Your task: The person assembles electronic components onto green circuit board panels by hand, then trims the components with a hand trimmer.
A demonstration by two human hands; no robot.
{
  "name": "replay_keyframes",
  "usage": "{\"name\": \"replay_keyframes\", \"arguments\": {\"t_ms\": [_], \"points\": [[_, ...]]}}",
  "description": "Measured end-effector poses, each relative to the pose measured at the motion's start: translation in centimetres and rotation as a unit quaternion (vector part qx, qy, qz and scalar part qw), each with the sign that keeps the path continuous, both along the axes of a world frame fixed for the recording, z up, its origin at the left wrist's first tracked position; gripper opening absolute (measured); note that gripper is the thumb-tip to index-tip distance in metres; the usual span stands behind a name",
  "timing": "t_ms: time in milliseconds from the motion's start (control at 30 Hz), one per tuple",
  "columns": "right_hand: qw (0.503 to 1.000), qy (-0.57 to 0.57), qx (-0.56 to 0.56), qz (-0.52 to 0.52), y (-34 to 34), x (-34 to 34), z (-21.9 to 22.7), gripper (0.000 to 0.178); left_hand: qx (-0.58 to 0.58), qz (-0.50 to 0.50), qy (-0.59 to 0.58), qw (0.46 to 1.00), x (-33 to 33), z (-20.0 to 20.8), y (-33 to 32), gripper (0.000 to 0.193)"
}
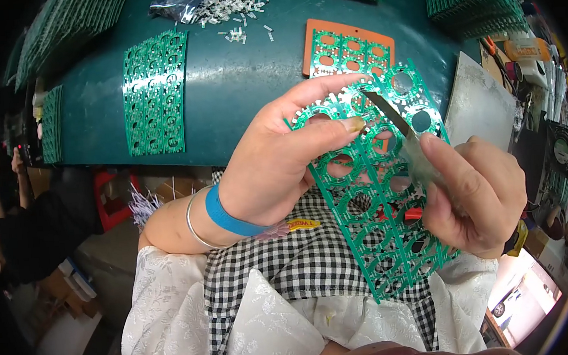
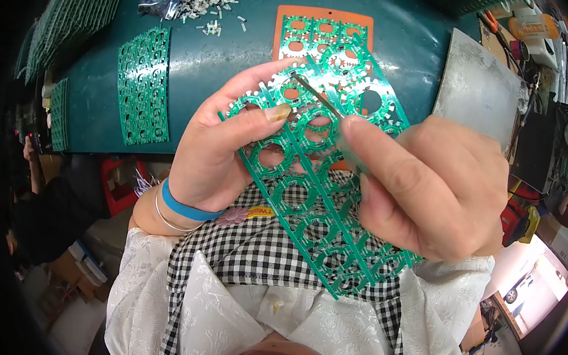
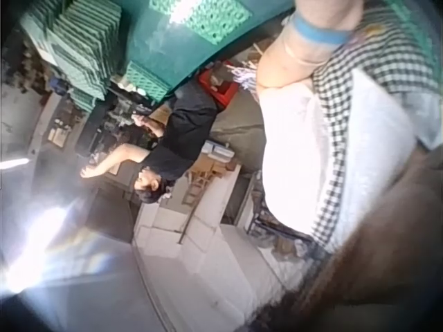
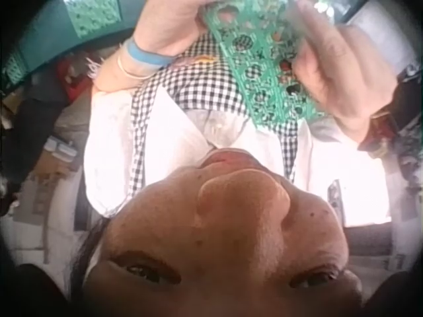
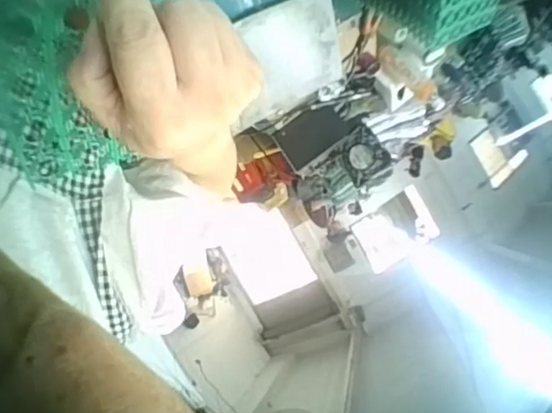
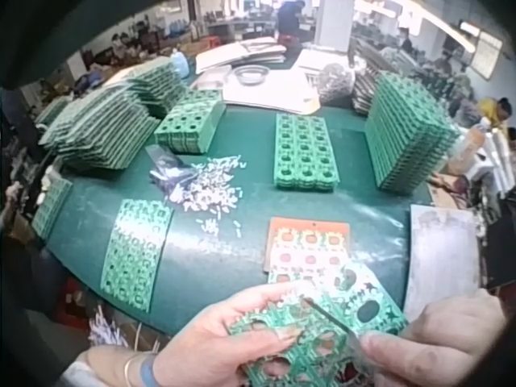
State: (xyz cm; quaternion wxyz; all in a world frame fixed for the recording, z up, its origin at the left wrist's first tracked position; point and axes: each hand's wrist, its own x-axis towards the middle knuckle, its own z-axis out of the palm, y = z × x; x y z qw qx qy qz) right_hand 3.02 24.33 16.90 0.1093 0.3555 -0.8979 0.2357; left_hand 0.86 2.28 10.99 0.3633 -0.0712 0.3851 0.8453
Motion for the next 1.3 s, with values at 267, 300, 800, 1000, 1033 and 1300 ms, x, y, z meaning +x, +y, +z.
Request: {"name": "replay_keyframes", "arguments": {"t_ms": [267, 300, 800, 1000, 1033, 1300], "points": [[1.0, 0.0, -0.003, -0.003, -0.06, 0.13, -0.24, 0.042, 0.013, 0.001, -0.014, 1.0, 0.07, -0.2, -0.02, 0.051], [1.0, 0.002, -0.007, -0.002, -0.03, 0.13, -0.32, 0.042, 0.015, 0.001, -0.013, 1.0, 0.08, -0.17, -0.02, 0.051], [1.0, -0.001, 0.012, 0.004, -0.09, -0.09, -0.23, 0.042, 0.02, 0.004, -0.012, 1.0, -0.2, -0.06, -0.17, 0.051], [0.999, -0.002, 0.051, 0.012, -0.27, 0.02, -0.05, 0.047, 0.015, 0.012, -0.019, 1.0, -0.06, -0.45, -0.17, 0.052], [0.998, 0.006, 0.061, 0.016, -0.2, 0.06, -0.07, 0.048, 0.017, 0.014, -0.023, 0.999, -0.02, -0.57, -0.13, 0.052], [0.999, 0.019, 0.043, 0.009, -0.17, 0.34, -0.3, 0.048, 0.014, 0.01, -0.019, 1.0, 0.11, -0.01, -0.08, 0.051]]}}
